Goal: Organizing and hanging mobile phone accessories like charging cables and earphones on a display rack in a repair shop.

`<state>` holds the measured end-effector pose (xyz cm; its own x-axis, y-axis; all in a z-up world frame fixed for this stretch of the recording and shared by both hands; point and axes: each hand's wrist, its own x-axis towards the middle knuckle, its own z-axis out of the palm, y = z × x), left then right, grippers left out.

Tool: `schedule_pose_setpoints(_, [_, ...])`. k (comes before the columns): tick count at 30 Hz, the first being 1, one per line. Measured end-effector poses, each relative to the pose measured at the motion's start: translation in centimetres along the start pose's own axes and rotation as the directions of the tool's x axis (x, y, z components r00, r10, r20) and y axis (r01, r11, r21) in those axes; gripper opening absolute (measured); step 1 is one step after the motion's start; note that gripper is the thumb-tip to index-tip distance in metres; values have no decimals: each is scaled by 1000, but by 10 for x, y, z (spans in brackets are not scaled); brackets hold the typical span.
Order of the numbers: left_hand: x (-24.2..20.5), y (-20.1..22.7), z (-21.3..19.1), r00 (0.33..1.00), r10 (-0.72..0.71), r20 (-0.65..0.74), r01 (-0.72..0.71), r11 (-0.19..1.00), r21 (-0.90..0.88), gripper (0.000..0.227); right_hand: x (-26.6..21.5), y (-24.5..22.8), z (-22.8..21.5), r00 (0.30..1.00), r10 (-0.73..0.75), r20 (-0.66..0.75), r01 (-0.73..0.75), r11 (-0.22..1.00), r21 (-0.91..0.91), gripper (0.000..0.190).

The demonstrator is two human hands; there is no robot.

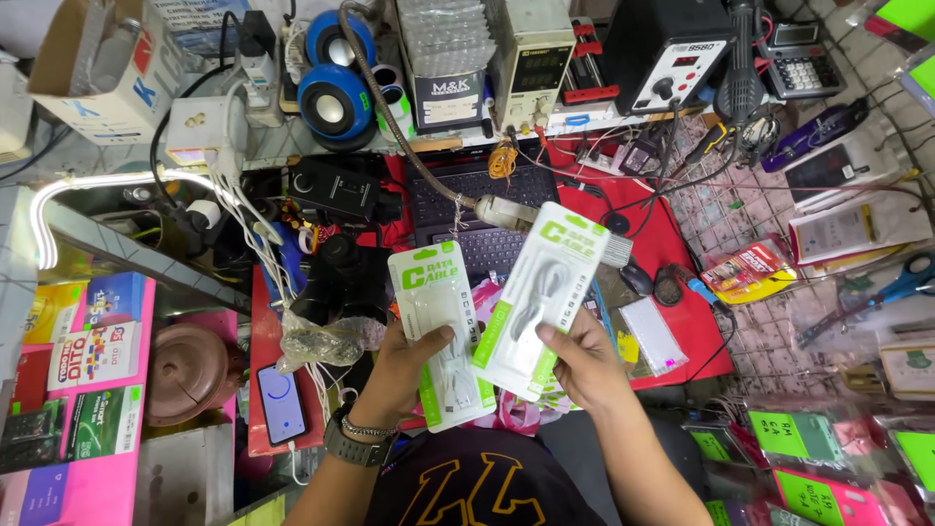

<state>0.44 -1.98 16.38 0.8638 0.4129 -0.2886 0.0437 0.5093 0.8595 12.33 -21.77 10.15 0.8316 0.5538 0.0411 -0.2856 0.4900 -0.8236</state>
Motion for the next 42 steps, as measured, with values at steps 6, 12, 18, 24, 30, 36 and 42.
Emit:
schedule_pose_setpoints(6, [2, -6, 0, 1000, -24, -5, 24, 1000, -6, 25, 6, -15, 16, 987, -27, 162, 38, 997, -69, 39])
schedule_pose_setpoints(12, [-3, 17, 12, 998, 61, -29, -60, 997, 39, 24, 7, -13, 12, 983, -13, 186, 30, 996, -90, 37])
schedule_pose_setpoints(18, [-5, 17, 17, 991, 137, 3, -137, 985, 109, 19, 2, -10, -2, 972, 14, 236, 39, 975, -219, 36])
schedule_pose_setpoints(24, [-4, 4, 10, 967, 224, 121, -245, 946, 210, 15, -5, -30, 18, 952, -146, 270, 223, 934, -280, 34])
schedule_pose_setpoints(30, [16, -29, -17, 982, 108, 155, -138, 969, 203, 26, -24, 5, -32, 700, -700, 142, 579, 440, -686, 27])
schedule_pose_setpoints(36, [19, -25, -12, 996, 45, 78, -54, 992, 111, 25, -28, 14, -20, 561, -786, 259, 706, 290, -646, 24])
schedule_pose_setpoints(42, [14, -15, -3, 998, 20, 61, -31, 982, 185, 29, -38, -18, -1, 589, -700, 404, 632, 87, -770, 14])
